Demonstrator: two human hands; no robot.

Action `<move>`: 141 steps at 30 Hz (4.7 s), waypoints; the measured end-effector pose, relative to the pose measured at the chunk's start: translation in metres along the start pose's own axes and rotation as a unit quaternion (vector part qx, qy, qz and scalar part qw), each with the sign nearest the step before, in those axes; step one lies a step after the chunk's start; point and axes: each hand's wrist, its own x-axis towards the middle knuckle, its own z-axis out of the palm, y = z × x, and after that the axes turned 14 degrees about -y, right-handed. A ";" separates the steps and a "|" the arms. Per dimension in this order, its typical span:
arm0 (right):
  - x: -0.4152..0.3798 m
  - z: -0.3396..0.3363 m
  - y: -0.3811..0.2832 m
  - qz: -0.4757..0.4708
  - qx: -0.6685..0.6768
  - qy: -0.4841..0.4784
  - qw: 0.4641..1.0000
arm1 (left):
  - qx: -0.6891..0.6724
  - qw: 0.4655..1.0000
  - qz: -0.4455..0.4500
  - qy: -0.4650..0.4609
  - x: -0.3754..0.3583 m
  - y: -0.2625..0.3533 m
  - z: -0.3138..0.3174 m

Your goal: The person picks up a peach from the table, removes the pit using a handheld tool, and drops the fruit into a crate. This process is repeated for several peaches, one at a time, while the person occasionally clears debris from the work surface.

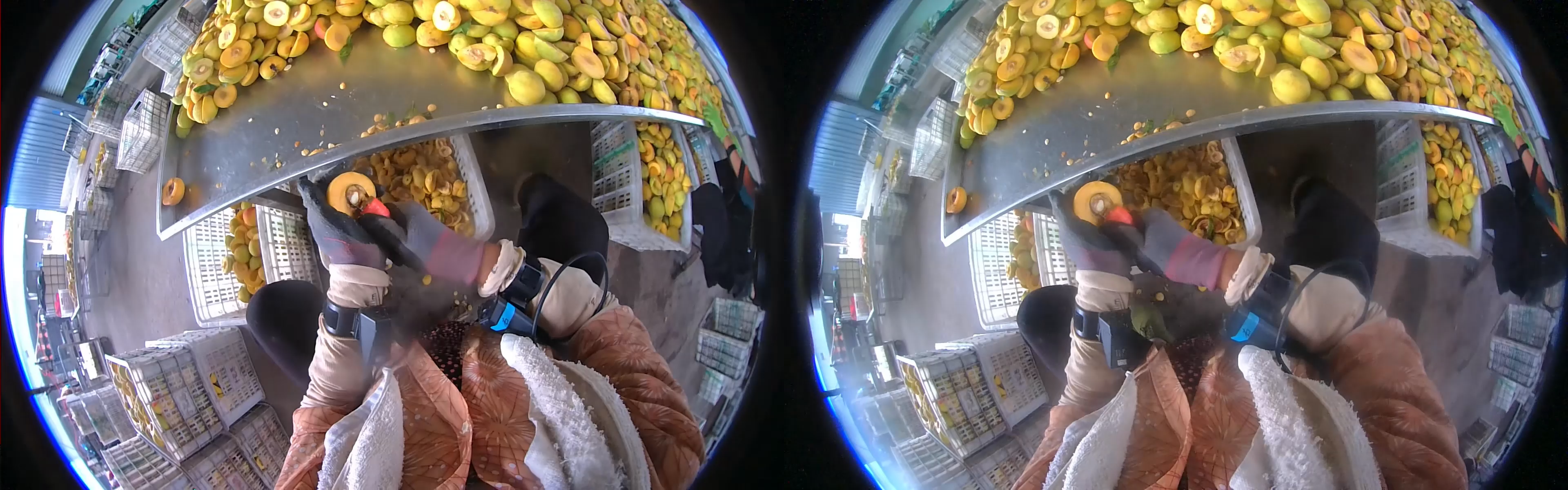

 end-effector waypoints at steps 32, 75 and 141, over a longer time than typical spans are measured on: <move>0.003 -0.005 0.014 -0.004 0.344 -0.155 0.926 | -0.193 0.925 -0.061 -0.322 0.031 0.009 -0.008; 0.138 -0.137 0.152 0.062 -0.501 0.111 0.856 | 0.803 0.575 0.135 -0.080 0.346 0.000 0.040; -0.026 -0.104 0.029 0.156 -0.346 0.066 0.923 | 0.845 0.445 0.113 0.276 0.037 0.134 -0.135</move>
